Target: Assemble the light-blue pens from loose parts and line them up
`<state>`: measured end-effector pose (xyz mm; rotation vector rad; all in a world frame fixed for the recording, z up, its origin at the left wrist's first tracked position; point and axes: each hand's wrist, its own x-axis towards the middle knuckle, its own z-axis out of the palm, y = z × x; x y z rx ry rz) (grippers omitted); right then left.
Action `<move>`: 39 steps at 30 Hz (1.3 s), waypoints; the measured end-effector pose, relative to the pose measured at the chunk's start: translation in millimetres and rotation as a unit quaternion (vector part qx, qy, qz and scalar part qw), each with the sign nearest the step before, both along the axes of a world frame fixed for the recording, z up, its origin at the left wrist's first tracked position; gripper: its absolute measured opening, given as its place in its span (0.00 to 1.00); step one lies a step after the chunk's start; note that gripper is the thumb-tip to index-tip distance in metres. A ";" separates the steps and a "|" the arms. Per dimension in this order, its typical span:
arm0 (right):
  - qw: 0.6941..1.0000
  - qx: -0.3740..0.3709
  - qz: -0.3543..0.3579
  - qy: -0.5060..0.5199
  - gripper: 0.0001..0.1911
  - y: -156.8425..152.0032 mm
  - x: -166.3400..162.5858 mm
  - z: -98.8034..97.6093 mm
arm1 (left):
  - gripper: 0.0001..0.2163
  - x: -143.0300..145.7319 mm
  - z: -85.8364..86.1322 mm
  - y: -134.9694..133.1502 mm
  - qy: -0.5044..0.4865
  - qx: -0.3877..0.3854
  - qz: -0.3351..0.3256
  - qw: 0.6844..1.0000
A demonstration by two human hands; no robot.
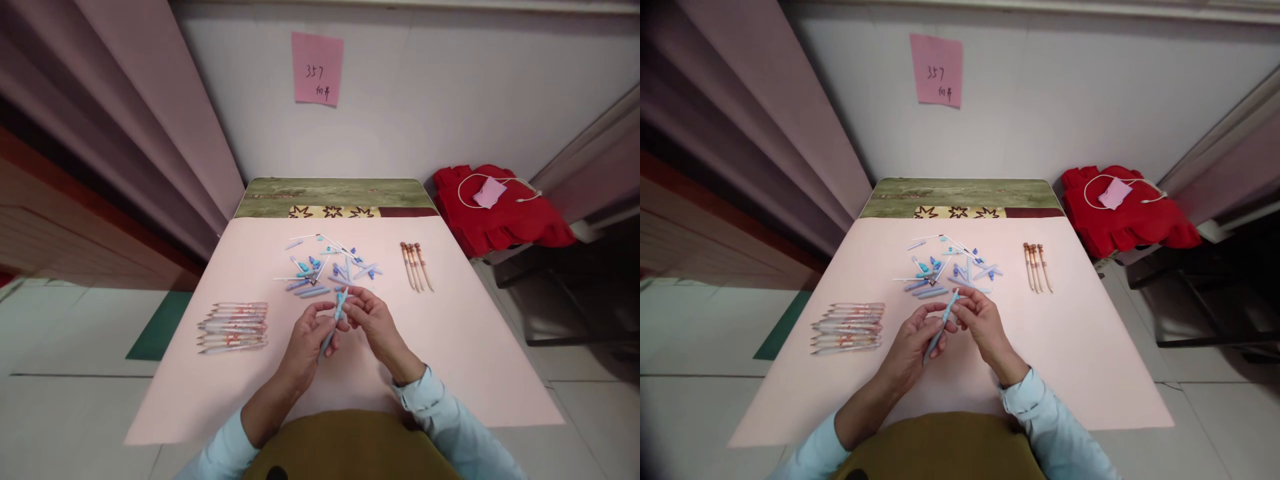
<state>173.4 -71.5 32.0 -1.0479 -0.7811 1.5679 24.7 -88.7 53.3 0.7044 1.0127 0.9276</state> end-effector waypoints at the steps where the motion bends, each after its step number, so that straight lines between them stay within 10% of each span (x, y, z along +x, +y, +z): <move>1: 1.000 -0.001 0.001 0.000 0.23 -1.0 -0.8 1.2 | 0.20 0.7 0.4 -0.2 -0.001 0.005 0.003 1.000; 18: 0.994 -0.011 -0.005 -0.106 0.21 -7.1 -3.8 -21.9 | 0.17 -11.9 -42.9 15.8 -0.051 -0.028 0.109 0.992; 24: 0.986 -0.012 -0.101 -0.131 0.21 5.1 35.8 -23.3 | 0.15 -30.1 -57.8 20.9 -0.189 -0.068 0.042 0.979; 31: 0.954 -0.007 -0.204 -0.222 0.24 14.7 93.4 -36.6 | 0.13 -34.1 -62.3 21.3 -0.218 -0.080 0.037 0.972; 39: 0.897 0.062 -0.126 -0.418 0.14 4.4 71.5 -48.1 | 0.13 -32.1 -64.9 24.7 -0.213 -0.069 0.028 0.974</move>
